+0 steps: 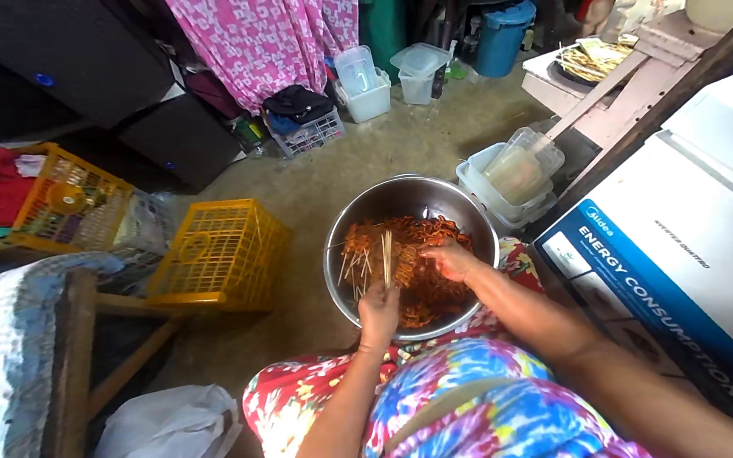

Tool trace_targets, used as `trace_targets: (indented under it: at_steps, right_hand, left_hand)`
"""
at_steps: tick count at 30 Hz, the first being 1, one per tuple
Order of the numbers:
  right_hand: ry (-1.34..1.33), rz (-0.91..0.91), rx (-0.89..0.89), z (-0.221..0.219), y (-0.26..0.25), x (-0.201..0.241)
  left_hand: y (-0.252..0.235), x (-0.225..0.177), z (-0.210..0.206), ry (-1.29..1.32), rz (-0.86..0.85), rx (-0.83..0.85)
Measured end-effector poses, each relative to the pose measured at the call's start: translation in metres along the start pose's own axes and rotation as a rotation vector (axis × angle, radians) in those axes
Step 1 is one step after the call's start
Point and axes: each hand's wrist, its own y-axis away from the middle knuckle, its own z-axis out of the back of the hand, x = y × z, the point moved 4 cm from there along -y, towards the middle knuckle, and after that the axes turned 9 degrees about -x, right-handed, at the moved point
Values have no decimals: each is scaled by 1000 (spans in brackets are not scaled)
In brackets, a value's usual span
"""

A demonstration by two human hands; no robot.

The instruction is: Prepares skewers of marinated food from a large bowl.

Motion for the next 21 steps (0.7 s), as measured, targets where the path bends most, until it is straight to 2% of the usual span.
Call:
trace_targets:
  at_steps: [13, 17, 19, 21]
  right_hand:
    - [193, 129, -87, -5, 0, 0]
    - [348, 124, 26, -6, -3, -7]
    - [427, 51, 113, -6, -2, -13]
    - [394, -36, 159, -8, 2, -16]
  left_hand:
    - [1, -2, -1, -7, -3, 49]
    - [-1, 1, 1, 42, 33, 12]
    - [-3, 3, 2, 84, 71, -19]
    - [-3, 2, 2, 104, 85, -43]
